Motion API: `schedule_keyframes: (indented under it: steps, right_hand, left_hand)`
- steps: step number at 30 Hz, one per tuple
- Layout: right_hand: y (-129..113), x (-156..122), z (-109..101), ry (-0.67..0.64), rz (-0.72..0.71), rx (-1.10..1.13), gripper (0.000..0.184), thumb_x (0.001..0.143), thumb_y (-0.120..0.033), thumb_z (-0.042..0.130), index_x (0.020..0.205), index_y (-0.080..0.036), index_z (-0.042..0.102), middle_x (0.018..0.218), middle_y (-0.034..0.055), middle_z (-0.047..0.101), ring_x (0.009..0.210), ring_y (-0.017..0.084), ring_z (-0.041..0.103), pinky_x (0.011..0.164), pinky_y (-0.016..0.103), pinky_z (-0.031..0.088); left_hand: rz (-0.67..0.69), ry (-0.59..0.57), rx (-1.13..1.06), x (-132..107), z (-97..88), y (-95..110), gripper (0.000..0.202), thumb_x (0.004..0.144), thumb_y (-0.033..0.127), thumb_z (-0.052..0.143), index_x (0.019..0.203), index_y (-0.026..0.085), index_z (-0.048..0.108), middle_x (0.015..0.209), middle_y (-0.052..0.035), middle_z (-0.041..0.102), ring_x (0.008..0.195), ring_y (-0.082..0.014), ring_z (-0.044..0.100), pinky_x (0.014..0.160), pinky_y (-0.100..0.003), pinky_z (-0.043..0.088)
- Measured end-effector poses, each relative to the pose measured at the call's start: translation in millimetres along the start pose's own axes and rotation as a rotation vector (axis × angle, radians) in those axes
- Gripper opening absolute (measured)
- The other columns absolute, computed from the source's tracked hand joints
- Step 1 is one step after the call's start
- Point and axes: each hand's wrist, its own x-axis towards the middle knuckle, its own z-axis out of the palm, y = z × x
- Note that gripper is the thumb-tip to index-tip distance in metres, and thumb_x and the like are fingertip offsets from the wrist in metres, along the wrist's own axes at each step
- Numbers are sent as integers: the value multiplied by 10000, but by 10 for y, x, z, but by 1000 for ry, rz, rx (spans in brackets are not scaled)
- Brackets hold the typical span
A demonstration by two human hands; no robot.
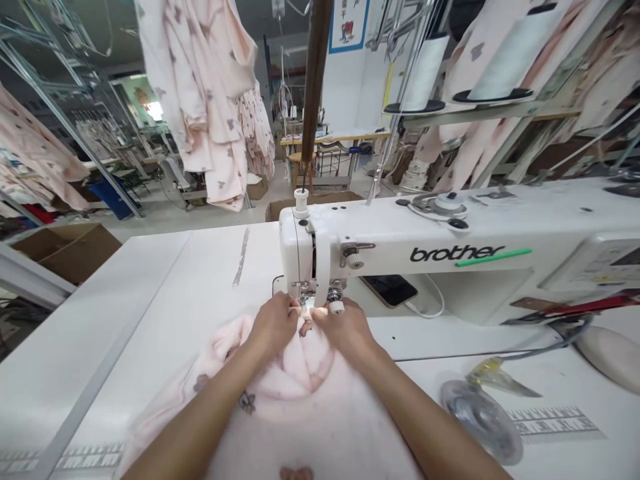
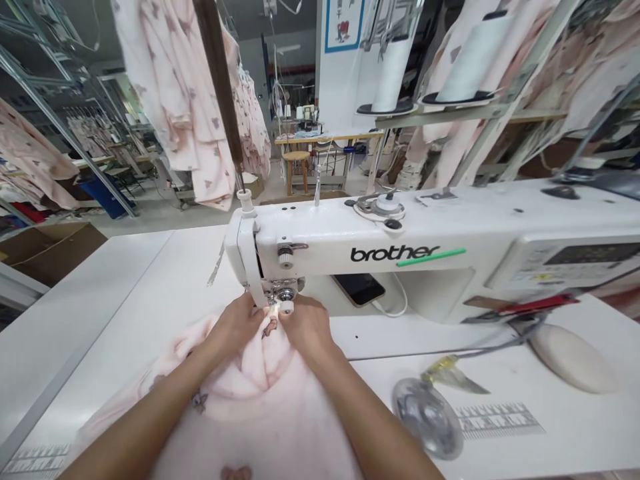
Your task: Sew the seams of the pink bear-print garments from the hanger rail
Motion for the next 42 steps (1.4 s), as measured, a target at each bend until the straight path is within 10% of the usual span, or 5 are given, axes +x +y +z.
schedule_keyframes:
  steps: [42]
  right_hand:
    - [56,75,166,85,-70,-85,160,804,-173,464,747,-153,612,709,73,630,689,200,569,543,266,281]
  left_hand:
    - [57,185,44,142,88,-121,110,787,156,459,826,143,561,915,-94,618,864,-215,579,718,-284,402]
